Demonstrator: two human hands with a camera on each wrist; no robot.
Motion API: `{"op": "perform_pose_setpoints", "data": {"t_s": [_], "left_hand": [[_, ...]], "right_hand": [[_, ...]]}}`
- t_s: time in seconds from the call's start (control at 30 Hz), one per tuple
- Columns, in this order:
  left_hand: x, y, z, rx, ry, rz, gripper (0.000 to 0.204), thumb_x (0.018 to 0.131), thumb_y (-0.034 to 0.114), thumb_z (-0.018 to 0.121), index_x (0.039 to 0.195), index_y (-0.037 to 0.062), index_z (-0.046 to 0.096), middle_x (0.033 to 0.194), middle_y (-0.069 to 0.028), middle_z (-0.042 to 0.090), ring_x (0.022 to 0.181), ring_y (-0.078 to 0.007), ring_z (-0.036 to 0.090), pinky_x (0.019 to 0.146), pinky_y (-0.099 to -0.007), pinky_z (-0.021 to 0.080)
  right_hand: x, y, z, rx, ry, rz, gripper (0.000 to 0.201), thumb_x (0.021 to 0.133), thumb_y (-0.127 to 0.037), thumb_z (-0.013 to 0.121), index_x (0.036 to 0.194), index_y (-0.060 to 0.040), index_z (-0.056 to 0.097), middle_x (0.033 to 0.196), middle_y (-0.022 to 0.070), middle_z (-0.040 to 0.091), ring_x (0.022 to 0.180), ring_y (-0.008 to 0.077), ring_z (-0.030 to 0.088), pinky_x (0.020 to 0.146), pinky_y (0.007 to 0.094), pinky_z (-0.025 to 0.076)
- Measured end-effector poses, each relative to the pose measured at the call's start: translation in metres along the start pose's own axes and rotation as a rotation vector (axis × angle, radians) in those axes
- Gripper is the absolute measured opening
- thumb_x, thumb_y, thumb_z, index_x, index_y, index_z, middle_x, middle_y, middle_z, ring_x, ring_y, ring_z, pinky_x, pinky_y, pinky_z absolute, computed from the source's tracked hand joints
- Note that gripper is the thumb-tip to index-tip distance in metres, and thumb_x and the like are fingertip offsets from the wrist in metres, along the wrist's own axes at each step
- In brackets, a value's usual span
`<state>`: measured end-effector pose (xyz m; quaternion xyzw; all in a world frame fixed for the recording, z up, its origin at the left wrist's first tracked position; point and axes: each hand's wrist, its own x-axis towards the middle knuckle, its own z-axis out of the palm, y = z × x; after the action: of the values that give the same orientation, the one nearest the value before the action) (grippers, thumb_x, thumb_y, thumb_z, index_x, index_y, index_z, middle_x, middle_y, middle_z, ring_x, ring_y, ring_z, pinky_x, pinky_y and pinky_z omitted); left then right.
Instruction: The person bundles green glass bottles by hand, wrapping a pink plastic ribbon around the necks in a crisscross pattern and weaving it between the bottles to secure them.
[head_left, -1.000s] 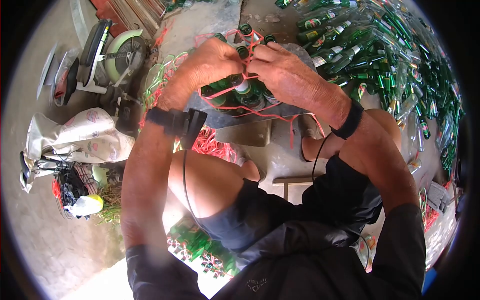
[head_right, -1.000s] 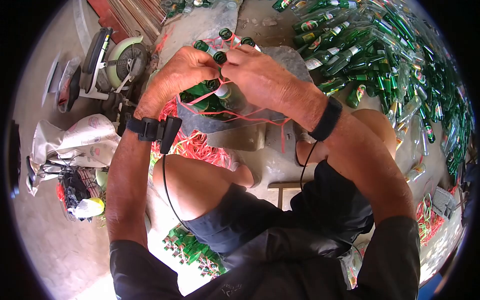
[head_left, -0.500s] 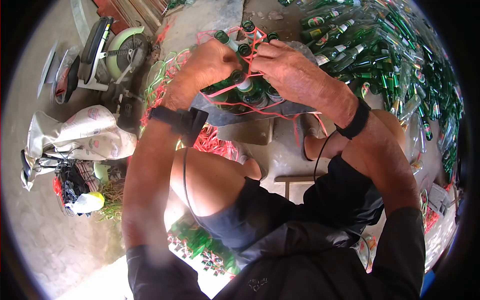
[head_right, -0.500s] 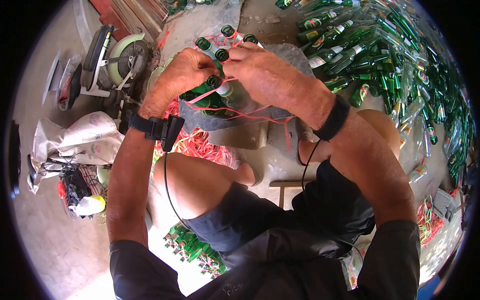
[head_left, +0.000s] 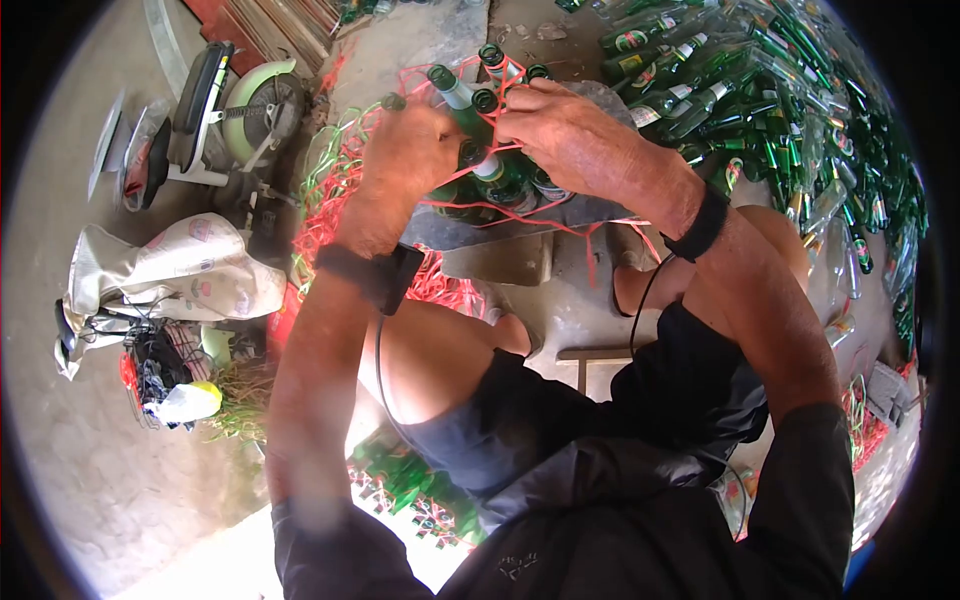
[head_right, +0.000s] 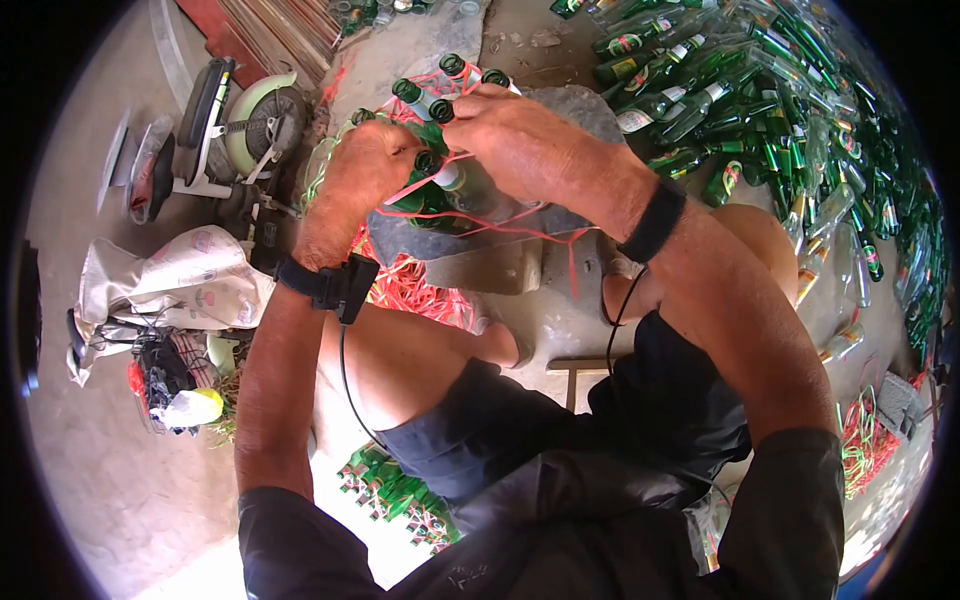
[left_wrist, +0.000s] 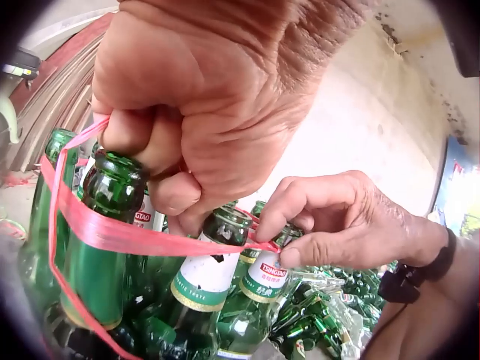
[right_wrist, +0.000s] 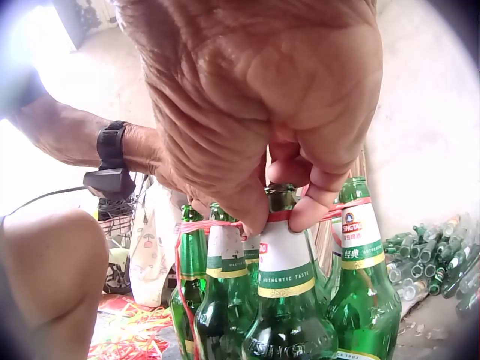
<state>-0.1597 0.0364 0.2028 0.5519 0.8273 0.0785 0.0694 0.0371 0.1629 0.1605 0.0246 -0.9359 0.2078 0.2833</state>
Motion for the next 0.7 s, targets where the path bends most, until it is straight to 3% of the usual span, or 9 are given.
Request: {"op": "perform_pose_setpoints", "data": {"t_s": [0.23, 0.43, 0.7], "left_hand": [[-0.022, 0.012, 0.002, 0.180, 0.124, 0.064, 0.016, 0.086, 0.019, 0.067, 0.094, 0.0147, 0.081, 0.090, -0.0190, 0.075, 0.088, -0.0417, 0.072, 0.080, -0.0517, 0.058], [-0.039, 0.029, 0.006, 0.247, 0.163, -0.020, 0.013, 0.086, 0.018, 0.066, 0.086, 0.0115, 0.078, 0.088, -0.0180, 0.076, 0.086, -0.0426, 0.074, 0.079, -0.0538, 0.060], [-0.060, 0.035, 0.019, 0.040, 0.292, -0.136, 0.017, 0.089, 0.020, 0.064, 0.082, 0.0072, 0.075, 0.084, -0.0200, 0.074, 0.081, -0.0444, 0.073, 0.074, -0.0550, 0.059]], "right_hand": [[0.000, 0.004, 0.004, 0.030, 0.002, -0.006, 0.017, 0.083, 0.005, 0.068, 0.098, -0.0041, 0.067, 0.098, 0.0117, 0.062, 0.102, 0.0324, 0.061, 0.095, 0.0409, 0.051], [0.001, 0.006, 0.004, 0.089, -0.027, 0.017, 0.019, 0.083, 0.006, 0.067, 0.099, -0.0049, 0.067, 0.100, 0.0123, 0.063, 0.103, 0.0326, 0.061, 0.097, 0.0419, 0.050], [0.002, 0.004, -0.001, 0.074, -0.032, -0.006, 0.020, 0.084, 0.005, 0.067, 0.101, -0.0046, 0.067, 0.102, 0.0120, 0.062, 0.106, 0.0338, 0.060, 0.097, 0.0427, 0.049]]}}
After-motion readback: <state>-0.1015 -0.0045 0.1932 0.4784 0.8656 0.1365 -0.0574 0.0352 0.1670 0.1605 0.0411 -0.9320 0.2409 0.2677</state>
